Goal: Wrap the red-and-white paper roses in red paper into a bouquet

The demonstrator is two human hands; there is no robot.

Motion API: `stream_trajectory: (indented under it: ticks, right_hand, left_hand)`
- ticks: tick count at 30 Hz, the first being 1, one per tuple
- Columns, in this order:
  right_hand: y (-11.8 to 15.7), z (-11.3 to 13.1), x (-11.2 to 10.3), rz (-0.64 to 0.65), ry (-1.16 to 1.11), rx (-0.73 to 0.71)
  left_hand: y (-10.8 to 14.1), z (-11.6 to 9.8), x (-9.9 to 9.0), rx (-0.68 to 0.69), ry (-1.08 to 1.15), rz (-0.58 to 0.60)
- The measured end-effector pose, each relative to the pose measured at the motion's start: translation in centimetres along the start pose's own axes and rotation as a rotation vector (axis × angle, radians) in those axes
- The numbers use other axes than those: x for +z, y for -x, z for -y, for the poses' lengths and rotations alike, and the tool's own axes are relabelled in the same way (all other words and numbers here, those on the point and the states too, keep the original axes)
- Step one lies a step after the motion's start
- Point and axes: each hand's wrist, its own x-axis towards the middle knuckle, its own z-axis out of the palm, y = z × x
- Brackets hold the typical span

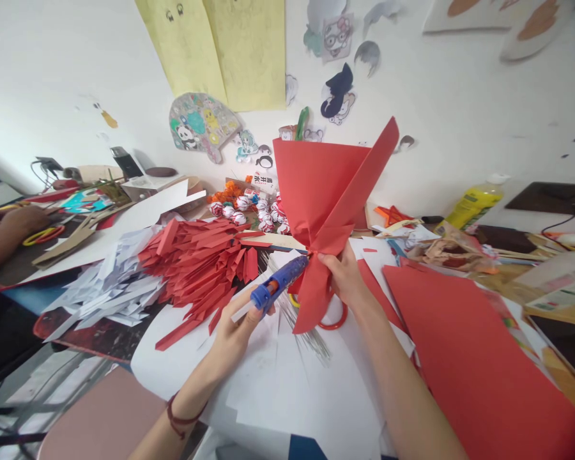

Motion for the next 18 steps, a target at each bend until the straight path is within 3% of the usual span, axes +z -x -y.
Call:
stream_trajectory:
  ticks: [6,18]
  right_hand:
    - [-0.1,0.1,0.1,-0.026,-0.086,0.039]
    - [0.2,0.8,0.1,-0.021,-0.043,0.057]
  left_hand:
    - [-0.2,-0.8,0.4,0.019,-0.002,-0.023]
    - [0.0,0.3,0.1,-0.048,0.060,-0.053]
